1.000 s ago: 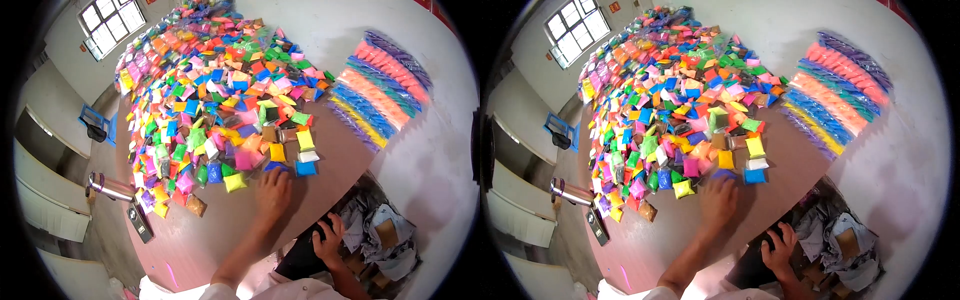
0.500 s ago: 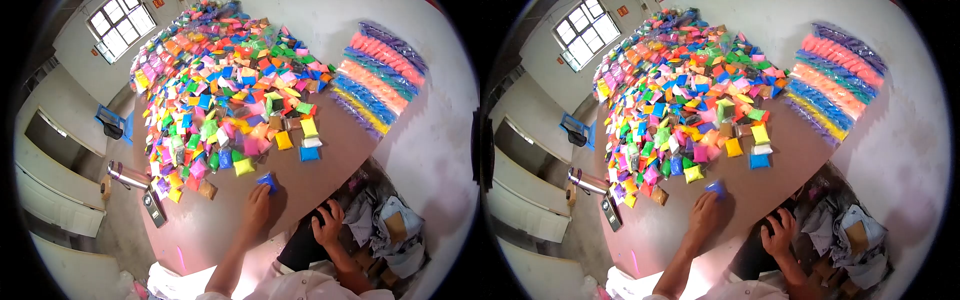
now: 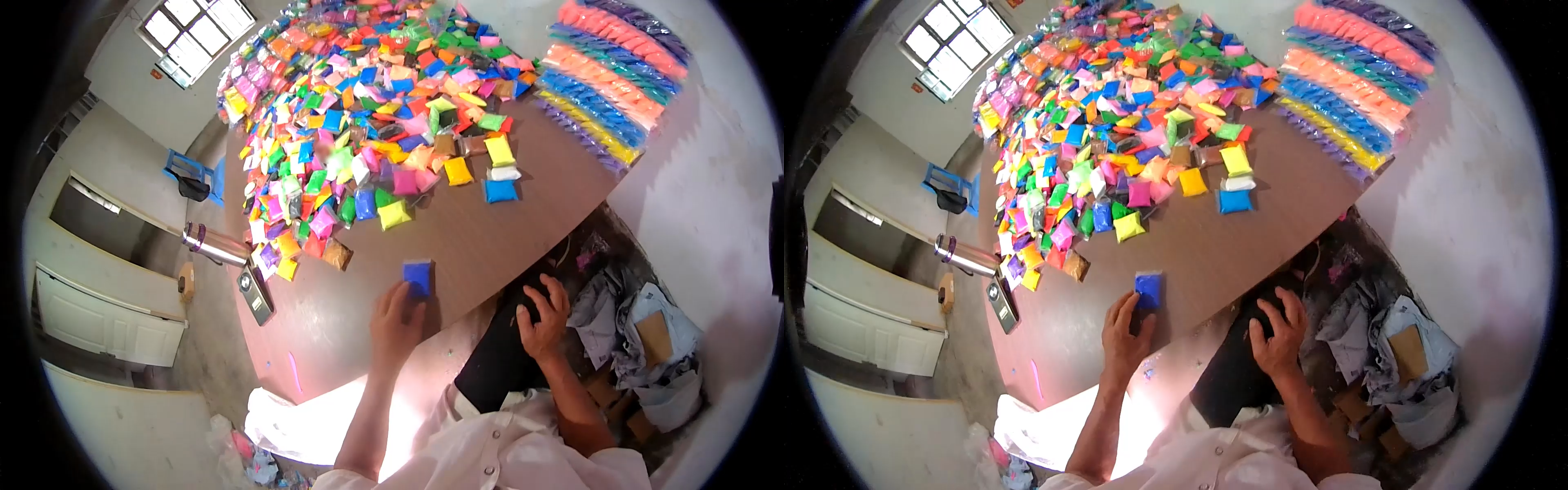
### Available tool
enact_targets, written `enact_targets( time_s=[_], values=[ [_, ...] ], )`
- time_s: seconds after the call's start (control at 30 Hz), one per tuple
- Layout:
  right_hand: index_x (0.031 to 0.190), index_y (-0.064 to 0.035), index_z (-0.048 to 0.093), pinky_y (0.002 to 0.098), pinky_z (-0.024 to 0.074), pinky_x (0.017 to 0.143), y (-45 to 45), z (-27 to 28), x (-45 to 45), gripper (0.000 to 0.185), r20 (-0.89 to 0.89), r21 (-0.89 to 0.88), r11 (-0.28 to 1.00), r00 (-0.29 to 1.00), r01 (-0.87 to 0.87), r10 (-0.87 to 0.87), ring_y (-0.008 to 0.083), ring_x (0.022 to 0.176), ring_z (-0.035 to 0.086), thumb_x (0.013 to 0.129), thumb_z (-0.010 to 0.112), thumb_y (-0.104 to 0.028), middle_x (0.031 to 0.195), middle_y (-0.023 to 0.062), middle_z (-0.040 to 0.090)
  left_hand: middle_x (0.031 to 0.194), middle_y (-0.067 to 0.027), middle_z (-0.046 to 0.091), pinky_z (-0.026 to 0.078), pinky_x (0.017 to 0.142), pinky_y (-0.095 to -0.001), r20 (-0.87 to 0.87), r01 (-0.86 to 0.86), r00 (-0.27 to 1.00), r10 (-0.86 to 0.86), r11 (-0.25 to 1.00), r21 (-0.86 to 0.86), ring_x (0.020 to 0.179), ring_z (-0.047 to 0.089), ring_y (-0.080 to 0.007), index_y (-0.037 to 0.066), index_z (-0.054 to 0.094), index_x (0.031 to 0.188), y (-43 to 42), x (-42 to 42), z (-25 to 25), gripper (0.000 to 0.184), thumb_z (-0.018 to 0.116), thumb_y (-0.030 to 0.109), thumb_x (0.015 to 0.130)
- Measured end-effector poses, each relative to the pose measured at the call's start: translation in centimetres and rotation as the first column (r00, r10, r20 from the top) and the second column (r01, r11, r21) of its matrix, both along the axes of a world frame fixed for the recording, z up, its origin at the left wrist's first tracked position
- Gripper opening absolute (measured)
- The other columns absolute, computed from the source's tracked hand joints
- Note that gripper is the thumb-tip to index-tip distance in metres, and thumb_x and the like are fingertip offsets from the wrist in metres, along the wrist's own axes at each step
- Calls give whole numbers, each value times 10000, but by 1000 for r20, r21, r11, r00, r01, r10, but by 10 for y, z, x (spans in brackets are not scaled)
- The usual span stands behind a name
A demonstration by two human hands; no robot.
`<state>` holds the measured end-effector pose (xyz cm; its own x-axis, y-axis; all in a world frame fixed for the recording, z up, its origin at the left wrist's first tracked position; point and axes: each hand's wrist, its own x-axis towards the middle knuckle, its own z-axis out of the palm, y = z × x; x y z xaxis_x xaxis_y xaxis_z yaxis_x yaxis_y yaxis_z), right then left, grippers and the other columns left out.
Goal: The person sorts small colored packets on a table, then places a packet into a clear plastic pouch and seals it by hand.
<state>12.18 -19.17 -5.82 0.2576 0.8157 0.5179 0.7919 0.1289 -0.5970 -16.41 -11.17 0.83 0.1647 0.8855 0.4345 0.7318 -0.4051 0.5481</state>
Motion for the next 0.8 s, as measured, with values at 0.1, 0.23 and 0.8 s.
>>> enact_targets(
  time_s=[0.1,0.23,0.8],
  values=[
    [1210,-28,719,540,392,1145,-6,-2,-4,368,-27,27,1000,1000,9,-9,415,1341,509,925,684,-258,1446,192,560,1258,-159,695,520,986,-466,-147,27,989,-10,994,109,1143,653,-374,47,684,1252,8,7,-9,397,801,126,881],
    [1152,-42,751,536,402,1124,-5,-4,-14,324,-75,67,998,997,5,0,397,1330,526,908,719,-253,1436,174,574,1223,-143,692,517,940,-462,-171,61,985,-36,988,144,1084,659,-365,48,691,1224,15,5,-6,378,808,164,884],
    [1195,42,681,248,553,651,64,60,-95,256,-770,-101,826,569,-555,288,86,733,643,1010,688,-134,909,67,714,1161,-158,724,583,902,-422,-2,122,992,-124,973,196,1055,705,-365,42,756,1043,-44,8,7,265,822,-34,798]
  ],
)
